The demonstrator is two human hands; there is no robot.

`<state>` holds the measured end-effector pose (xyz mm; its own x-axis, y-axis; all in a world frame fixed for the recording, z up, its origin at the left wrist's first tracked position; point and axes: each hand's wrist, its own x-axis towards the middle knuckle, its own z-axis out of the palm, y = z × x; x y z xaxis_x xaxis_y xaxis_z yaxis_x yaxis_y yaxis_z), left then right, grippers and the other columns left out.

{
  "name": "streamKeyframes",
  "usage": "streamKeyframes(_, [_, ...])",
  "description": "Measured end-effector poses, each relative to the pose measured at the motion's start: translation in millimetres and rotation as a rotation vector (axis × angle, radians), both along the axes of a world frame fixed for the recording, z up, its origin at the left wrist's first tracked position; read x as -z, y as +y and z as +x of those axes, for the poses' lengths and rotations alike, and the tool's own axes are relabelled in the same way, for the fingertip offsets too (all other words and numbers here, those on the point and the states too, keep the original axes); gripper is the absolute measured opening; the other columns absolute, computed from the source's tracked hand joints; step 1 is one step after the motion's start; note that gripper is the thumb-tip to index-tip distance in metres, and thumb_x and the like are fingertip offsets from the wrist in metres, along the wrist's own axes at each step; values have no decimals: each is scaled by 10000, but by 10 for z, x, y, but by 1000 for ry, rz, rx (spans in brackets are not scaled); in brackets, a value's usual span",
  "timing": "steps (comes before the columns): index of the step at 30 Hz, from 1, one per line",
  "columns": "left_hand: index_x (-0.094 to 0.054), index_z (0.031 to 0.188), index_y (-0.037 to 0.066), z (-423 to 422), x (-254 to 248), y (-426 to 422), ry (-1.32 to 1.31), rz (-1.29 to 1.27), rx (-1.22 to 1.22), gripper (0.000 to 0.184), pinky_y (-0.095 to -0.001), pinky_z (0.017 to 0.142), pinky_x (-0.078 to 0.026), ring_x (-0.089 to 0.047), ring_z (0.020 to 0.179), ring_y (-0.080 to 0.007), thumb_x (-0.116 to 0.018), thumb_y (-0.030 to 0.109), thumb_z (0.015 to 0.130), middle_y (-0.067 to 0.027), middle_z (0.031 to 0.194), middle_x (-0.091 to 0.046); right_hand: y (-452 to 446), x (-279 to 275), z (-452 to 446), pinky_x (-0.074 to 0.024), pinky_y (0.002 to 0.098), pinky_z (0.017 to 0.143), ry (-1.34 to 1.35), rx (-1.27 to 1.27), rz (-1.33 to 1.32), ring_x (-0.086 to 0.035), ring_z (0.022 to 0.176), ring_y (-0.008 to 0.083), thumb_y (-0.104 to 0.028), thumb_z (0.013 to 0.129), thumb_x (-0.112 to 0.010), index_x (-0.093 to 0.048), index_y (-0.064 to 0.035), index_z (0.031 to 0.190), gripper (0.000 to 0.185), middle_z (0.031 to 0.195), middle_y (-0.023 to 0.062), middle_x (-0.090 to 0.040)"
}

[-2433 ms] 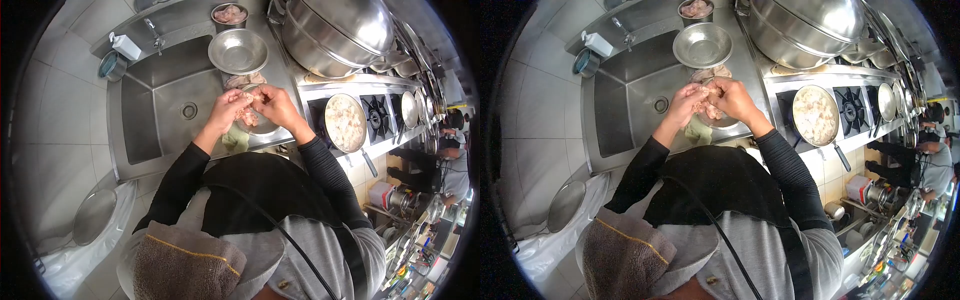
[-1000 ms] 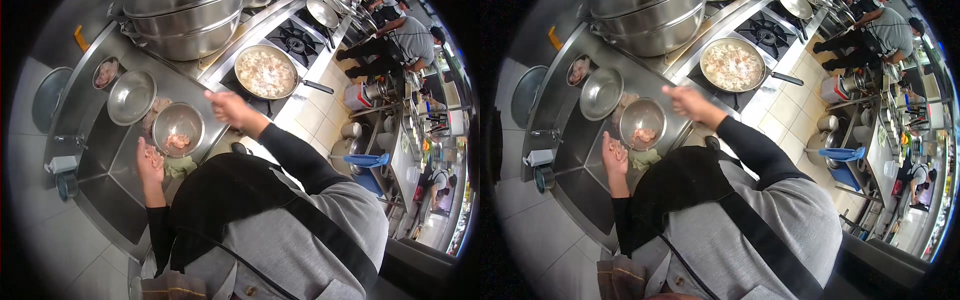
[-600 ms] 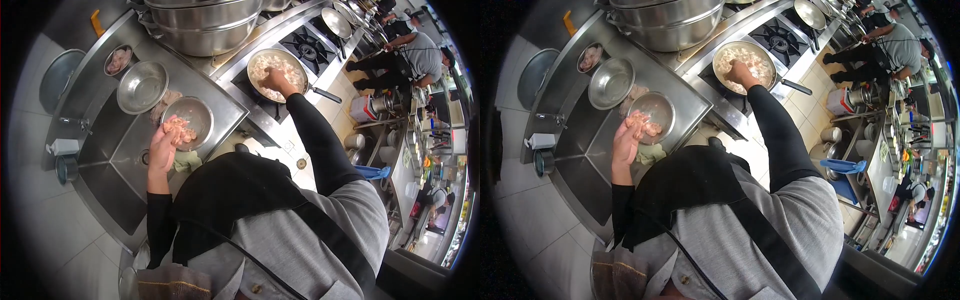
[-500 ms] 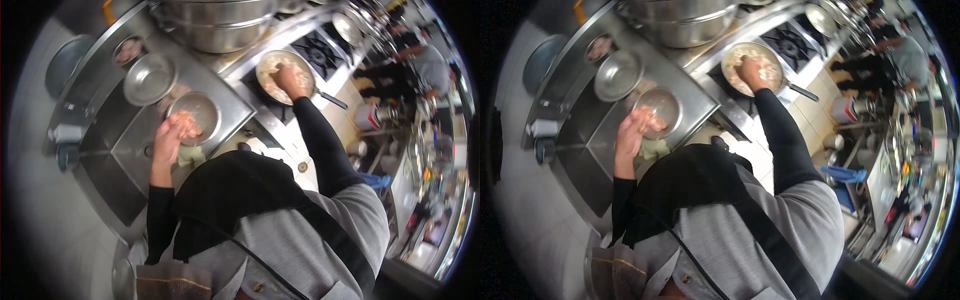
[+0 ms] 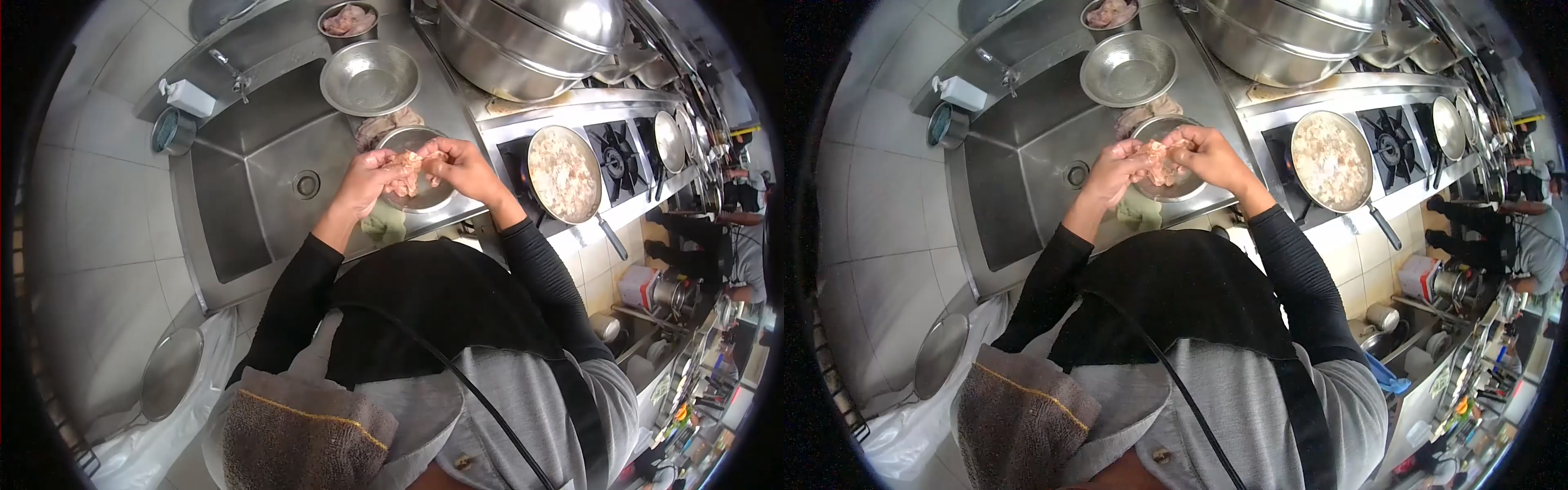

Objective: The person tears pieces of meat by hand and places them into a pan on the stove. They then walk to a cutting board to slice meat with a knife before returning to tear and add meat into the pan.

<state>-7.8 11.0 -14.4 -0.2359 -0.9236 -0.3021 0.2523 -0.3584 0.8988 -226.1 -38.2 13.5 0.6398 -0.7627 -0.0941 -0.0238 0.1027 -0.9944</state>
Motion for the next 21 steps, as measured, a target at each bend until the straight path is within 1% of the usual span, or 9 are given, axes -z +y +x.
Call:
streamKeyframes(3, [-588, 1059, 7, 49, 24, 25, 81, 71, -53, 178, -240, 724, -515, -642, 817, -124, -636, 76, 901, -51, 953, -652, -63, -7, -21, -505, 239, 688, -61, 33, 192, -591, 742, 69, -32, 886, -624, -630, 5, 1044, 163, 840, 8, -639])
streamKeyframes(6, [-576, 1082, 21, -21, 29, 34, 229, 93, -135, 196, -263, 745, -519, -641, 860, -134, -631, 83, 904, -63, 1009, -645, 39, 47, 124, -505, 243, 694, -73, 52, 27, -586, 762, 69, -47, 853, -681, -621, 3, 1045, 207, 846, 2, -630])
streamKeyframes(7, [-571, 1093, 25, -49, 29, 30, 279, 85, -158, 205, -274, 757, -521, -641, 880, -139, -628, 85, 905, -67, 1031, -642, 94, 93, 197, -495, 247, 686, -32, 106, -85, -574, 767, 70, -63, 807, -737, -612, -10, 1056, 284, 858, 9, -629])
streamKeyframes(10, [-558, 1120, 41, -93, 58, 22, 362, 74, -151, 225, -300, 815, -509, -632, 958, -165, -608, 64, 902, -85, 1086, -631, 157, 134, 274, -485, 250, 670, 156, 239, -361, -562, 741, 66, -75, 795, -746, -619, -20, 1043, 284, 832, 16, -630])
streamKeyframes(14, [-541, 1174, 63, -10, 158, 12, 510, 91, -177, 278, -316, 850, -494, -627, 982, -191, -584, 57, 899, -90, 1082, -634, 125, 170, 188, -477, 245, 640, 61, 223, -273, -555, 684, 65, -55, 820, -708, -644, -7, 944, 148, 767, 19, -631])
streamKeyframes(16, [-529, 1205, 75, 27, 148, 7, 561, 36, -122, 308, -314, 854, -491, -626, 988, -195, -566, 51, 900, -92, 1087, -636, 101, 141, 135, -475, 238, 631, -119, 154, -37, -555, 678, 62, -47, 829, -702, -643, -3, 916, 114, 771, 11, -633])
streamKeyframes(17, [-530, 1198, 80, 17, 121, 10, 561, 34, -129, 301, -323, 827, -495, -623, 973, -194, -576, 55, 902, -85, 1069, -627, 89, 102, 120, -474, 234, 626, -209, 118, 79, -555, 675, 61, -42, 834, -699, -643, -1, 901, 97, 774, 7, -634])
streamKeyframes(19, [-530, 1185, 91, 6, 50, 34, 558, 28, -146, 288, -341, 772, -504, -616, 942, -190, -597, 64, 906, -71, 1031, -609, 104, 25, 127, -474, 230, 619, -187, 164, 153, -556, 666, 62, -31, 831, -706, -639, -1, 902, 102, 780, 2, -634])
streamKeyframes(21, [-516, 1226, 88, -34, 24, 13, 621, 96, -169, 274, -346, 874, -489, -610, 1040, -214, -527, 114, 954, -109, 1153, -608, 146, 49, 170, -477, 234, 612, -149, 228, 125, -558, 659, 68, -32, 821, -723, -635, -1, 912, 131, 784, 3, -634])
